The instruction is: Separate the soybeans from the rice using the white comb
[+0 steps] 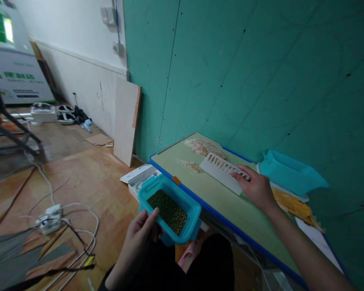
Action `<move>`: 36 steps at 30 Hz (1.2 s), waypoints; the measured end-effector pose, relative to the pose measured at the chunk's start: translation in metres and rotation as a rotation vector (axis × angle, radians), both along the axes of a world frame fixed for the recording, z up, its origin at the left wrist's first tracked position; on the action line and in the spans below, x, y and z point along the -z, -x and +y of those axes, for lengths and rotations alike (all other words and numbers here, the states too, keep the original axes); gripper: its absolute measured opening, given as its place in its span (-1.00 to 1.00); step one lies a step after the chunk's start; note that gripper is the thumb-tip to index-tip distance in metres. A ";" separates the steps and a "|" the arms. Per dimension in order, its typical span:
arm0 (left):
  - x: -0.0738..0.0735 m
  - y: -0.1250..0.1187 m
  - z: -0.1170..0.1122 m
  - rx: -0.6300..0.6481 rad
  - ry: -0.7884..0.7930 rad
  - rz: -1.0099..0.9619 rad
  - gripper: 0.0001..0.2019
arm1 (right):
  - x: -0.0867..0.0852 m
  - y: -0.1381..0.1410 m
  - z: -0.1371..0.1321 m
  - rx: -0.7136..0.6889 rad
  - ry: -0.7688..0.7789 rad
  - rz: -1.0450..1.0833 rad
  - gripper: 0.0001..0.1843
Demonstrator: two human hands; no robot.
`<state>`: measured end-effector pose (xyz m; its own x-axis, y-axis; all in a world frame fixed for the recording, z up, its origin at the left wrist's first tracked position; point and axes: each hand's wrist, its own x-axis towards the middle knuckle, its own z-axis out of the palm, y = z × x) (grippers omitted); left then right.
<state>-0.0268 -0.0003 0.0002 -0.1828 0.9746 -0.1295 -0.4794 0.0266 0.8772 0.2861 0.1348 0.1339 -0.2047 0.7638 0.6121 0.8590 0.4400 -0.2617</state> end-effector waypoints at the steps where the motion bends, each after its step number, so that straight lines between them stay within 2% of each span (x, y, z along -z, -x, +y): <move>1: 0.000 -0.002 -0.001 -0.002 -0.002 0.001 -0.59 | 0.000 0.000 -0.001 0.001 0.006 -0.001 -0.64; 6: -0.001 -0.009 -0.005 -0.008 -0.003 0.043 -0.58 | -0.001 0.004 -0.010 -0.033 0.051 0.034 -0.67; 14: 0.008 -0.012 -0.001 0.006 -0.001 0.078 -0.56 | 0.003 0.010 -0.020 -0.063 0.076 0.072 -0.65; 23: 0.001 -0.014 -0.001 0.005 -0.008 0.036 -0.59 | 0.004 0.020 -0.019 -0.070 0.088 0.092 -0.66; 36: 0.006 -0.016 -0.001 -0.008 0.002 0.014 -0.60 | 0.003 0.033 -0.028 -0.153 0.108 0.105 -0.70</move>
